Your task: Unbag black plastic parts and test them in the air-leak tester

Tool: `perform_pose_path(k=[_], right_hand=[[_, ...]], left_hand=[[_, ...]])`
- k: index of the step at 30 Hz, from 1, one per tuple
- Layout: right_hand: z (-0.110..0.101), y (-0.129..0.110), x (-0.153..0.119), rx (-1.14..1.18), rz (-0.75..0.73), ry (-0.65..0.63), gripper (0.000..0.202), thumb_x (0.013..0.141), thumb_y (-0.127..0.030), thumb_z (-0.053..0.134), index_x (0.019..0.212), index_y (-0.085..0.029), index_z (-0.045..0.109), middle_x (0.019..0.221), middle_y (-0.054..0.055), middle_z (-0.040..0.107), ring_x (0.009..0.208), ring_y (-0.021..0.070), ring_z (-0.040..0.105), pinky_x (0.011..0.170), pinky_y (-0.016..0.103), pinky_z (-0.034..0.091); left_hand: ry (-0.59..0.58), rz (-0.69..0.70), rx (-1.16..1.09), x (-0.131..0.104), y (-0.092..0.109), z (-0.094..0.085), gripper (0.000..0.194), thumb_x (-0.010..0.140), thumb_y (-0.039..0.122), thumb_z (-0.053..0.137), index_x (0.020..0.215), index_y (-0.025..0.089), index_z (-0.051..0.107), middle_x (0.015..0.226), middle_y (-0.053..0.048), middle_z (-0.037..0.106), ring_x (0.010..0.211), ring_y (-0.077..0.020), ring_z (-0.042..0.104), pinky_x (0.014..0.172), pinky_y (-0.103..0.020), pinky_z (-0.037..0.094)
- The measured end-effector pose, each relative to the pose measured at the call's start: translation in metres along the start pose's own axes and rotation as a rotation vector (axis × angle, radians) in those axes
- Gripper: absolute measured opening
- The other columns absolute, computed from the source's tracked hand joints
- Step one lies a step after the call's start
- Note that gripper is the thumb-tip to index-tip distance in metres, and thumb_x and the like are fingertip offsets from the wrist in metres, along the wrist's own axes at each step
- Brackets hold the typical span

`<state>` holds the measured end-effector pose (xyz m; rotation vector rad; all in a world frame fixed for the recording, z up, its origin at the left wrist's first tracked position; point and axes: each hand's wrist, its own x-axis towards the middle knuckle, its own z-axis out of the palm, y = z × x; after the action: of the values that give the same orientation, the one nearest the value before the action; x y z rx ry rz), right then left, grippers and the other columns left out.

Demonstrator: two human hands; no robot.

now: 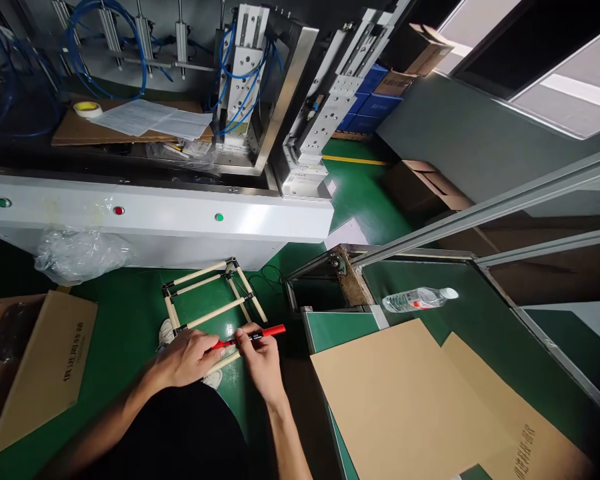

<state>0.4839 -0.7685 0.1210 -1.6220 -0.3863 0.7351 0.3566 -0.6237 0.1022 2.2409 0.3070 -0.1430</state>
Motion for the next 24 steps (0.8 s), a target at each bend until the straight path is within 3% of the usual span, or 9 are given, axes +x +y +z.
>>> perform_pose_path(k=[15, 22, 24], right_hand=[[0.019, -0.002, -0.007, 0.011, 0.026, -0.101, 0.053, 0.077, -0.071, 0.080, 0.069, -0.020, 0.066, 0.062, -0.003, 0.051, 0.059, 0.0122, 0.043, 0.057, 0.028, 0.035], [0.018, 0.016, -0.005, 0.006, 0.060, -0.210, 0.052, 0.080, -0.069, 0.079, 0.068, -0.020, 0.067, 0.061, -0.001, 0.057, 0.060, 0.0144, 0.049, 0.060, 0.029, 0.042], [0.023, 0.028, 0.000, 0.002, 0.091, -0.271, 0.053, 0.081, -0.070, 0.077, 0.068, -0.019, 0.067, 0.060, -0.002, 0.057, 0.059, 0.0136, 0.048, 0.060, 0.028, 0.041]], left_hand=[[0.002, -0.021, 0.037, -0.016, -0.002, -0.001, 0.034, 0.105, 0.037, 0.042, 0.079, 0.021, 0.058, 0.078, -0.005, 0.068, 0.079, -0.0207, 0.064, 0.072, -0.032, 0.038], [-0.122, -0.071, -0.199, -0.018, 0.000, -0.004, 0.044, 0.105, 0.041, 0.040, 0.067, 0.020, 0.047, 0.057, 0.004, 0.046, 0.056, -0.0131, 0.046, 0.056, -0.031, 0.023], [-0.127, -0.124, -0.216, -0.019, -0.007, 0.003, 0.045, 0.104, 0.042, 0.040, 0.066, 0.020, 0.048, 0.057, 0.002, 0.048, 0.055, -0.0138, 0.048, 0.053, -0.031, 0.022]])
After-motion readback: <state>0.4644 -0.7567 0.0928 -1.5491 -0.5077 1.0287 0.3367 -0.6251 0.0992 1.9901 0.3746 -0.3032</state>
